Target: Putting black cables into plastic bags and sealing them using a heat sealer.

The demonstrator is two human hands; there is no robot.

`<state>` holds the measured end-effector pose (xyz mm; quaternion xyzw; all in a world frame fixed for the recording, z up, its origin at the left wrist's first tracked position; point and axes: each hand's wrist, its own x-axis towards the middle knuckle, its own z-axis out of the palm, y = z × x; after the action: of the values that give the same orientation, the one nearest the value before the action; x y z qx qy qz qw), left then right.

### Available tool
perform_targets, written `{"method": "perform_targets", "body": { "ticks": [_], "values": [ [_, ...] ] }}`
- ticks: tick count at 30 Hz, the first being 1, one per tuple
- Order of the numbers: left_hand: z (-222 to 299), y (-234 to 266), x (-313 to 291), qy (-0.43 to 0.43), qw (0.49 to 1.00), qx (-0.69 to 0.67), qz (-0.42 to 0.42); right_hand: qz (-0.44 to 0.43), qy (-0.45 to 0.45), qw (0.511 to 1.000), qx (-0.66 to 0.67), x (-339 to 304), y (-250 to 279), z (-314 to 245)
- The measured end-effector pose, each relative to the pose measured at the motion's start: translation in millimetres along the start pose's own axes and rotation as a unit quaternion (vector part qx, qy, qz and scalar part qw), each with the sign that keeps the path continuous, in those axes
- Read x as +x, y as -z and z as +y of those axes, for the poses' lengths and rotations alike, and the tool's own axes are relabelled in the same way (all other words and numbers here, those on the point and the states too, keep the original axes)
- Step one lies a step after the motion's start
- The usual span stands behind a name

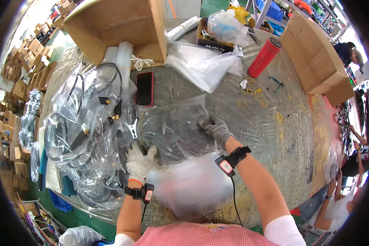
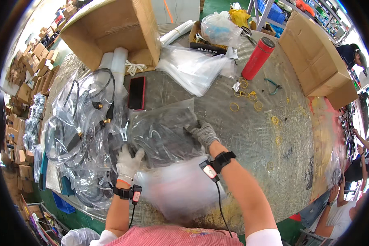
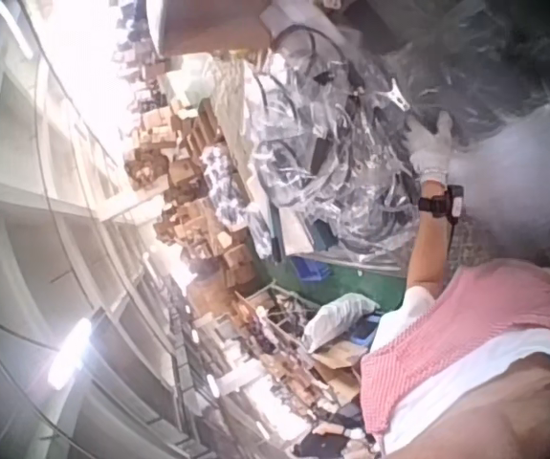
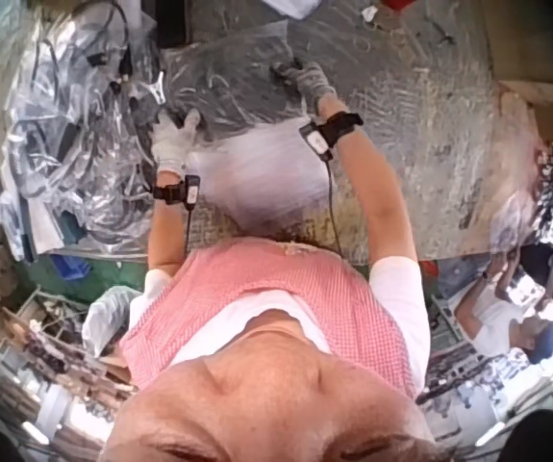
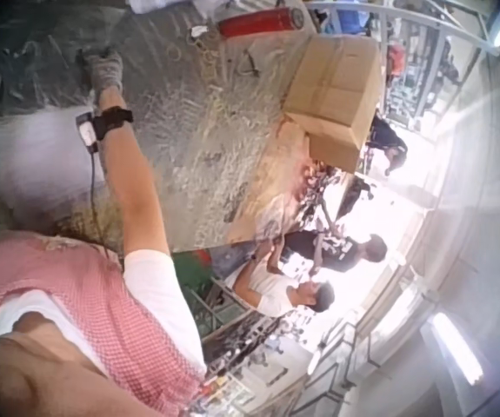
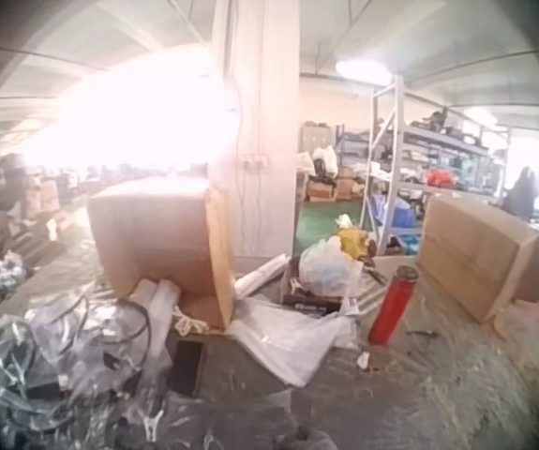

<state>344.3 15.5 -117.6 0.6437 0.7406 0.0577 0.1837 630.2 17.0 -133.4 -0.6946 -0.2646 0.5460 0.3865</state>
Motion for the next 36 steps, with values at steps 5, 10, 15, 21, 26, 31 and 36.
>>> {"method": "perform_targets", "body": {
  "ticks": [5, 10, 15, 21, 26, 31, 36],
  "values": [
    [12, -5, 17, 0.076, 0.986, -0.148, -0.026, -0.044, -0.034, 0.998, -0.009, 1, -19, -15],
    [12, -34, 27, 0.043, 0.949, -0.312, -0.015, -0.131, -0.069, 0.988, 0.034, -2, -1, -21],
    [51, -26, 35, -0.049, 0.958, -0.279, -0.044, 0.022, 0.008, 0.987, 0.159, -33, 13, -6],
    [72, -15, 79, -0.157, 0.978, -0.133, -0.046, 0.095, -0.003, 0.992, 0.089, 29, 23, 15],
    [63, -25, 54, -0.288, 0.947, 0.074, 0.120, 0.156, 0.124, 0.966, -0.167, 44, 19, 28],
    [52, -48, 52, -0.297, 0.946, 0.036, 0.127, 0.126, 0.147, 0.934, -0.301, 49, 21, 18],
    [27, -39, -5, -0.323, 0.944, 0.029, 0.064, 0.208, 0.215, 0.933, -0.197, -18, 6, 47]
  ]
}}
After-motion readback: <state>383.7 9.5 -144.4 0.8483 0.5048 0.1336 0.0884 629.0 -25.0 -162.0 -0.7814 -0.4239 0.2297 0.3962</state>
